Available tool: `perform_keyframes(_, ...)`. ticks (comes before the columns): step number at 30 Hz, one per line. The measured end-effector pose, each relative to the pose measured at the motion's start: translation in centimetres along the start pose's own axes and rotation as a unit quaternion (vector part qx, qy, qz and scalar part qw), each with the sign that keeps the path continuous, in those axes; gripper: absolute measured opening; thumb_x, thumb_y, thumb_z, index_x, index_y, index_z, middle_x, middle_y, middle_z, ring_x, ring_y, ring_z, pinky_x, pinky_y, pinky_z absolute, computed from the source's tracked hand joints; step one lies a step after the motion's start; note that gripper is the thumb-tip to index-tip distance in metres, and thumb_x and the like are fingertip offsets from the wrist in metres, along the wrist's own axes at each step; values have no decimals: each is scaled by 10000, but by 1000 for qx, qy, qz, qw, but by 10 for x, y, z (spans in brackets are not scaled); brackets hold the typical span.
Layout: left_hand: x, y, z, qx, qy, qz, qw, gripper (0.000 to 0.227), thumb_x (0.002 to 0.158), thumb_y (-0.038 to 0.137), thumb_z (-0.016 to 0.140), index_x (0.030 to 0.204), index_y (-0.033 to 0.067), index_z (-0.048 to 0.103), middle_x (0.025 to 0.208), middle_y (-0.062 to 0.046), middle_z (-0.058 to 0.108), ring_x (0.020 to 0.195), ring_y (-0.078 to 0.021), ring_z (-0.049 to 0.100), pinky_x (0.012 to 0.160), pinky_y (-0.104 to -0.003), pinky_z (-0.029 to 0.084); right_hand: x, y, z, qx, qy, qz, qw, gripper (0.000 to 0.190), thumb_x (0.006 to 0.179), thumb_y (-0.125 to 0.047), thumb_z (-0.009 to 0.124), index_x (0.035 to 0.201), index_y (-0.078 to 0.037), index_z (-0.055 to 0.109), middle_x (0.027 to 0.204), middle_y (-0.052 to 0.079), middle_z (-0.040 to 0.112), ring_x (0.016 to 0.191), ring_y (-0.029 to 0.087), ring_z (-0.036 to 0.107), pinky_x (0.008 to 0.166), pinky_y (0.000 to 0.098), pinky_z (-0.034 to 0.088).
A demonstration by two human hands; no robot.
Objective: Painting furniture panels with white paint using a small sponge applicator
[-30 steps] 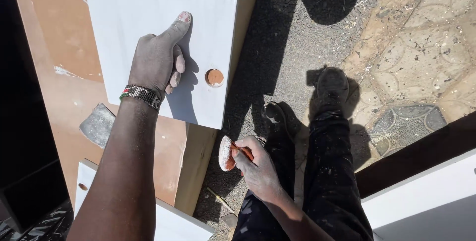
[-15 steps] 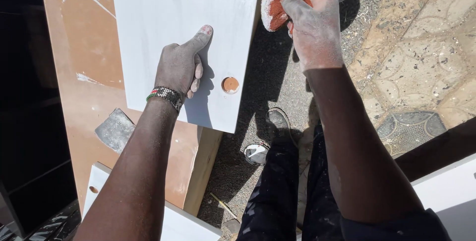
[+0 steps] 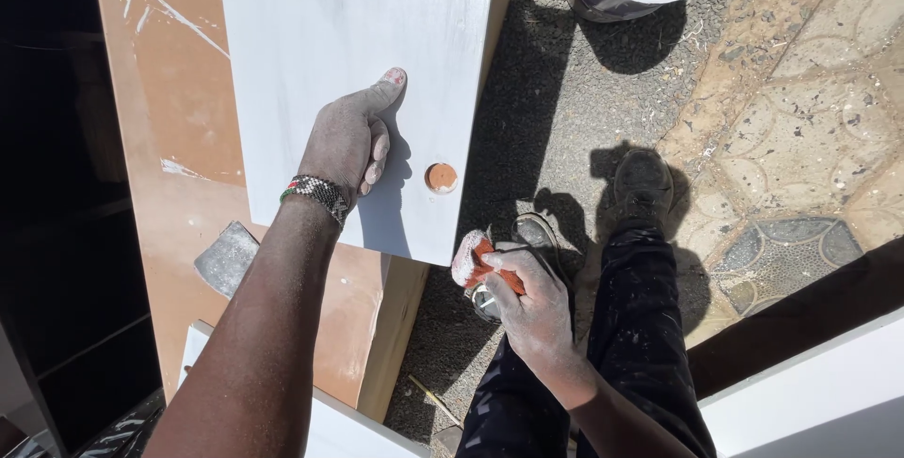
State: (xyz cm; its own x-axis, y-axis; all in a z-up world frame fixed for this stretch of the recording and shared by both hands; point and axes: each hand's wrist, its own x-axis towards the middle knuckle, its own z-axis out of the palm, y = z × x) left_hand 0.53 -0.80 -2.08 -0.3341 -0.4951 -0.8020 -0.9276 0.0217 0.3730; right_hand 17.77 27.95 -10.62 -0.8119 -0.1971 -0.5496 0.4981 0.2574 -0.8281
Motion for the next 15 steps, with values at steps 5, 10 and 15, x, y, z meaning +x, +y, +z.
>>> perform_keyframes(5,-8,8,-3,11,-7,-4,1000,904,1123,780,696,523,125,525,373,-41,404,278,-170,482,340,-265,455,57,-19,22,-81,95,-275,953,60,1121,-115,847,1085,-153,877,1172,123,883,1034,372,847,949,464,675)
perform_keyframes(10,-15,12,-5,7,-17,-6,1000,932,1146,767,683,501,113,527,359,-52,421,265,-170,481,321,-267,440,169,-58,3,-99,134,-370,914,29,1144,-112,859,1118,-126,859,1202,143,878,1090,389,841,984,490,666)
perform_keyframes(15,-12,16,-11,2,-35,-15,999,944,1130,744,740,483,81,558,360,-75,445,253,-185,505,297,-291,455,281,-135,-21,-79,128,-399,904,65,1171,-135,861,1177,-75,838,1238,162,846,1162,391,817,1046,509,636)
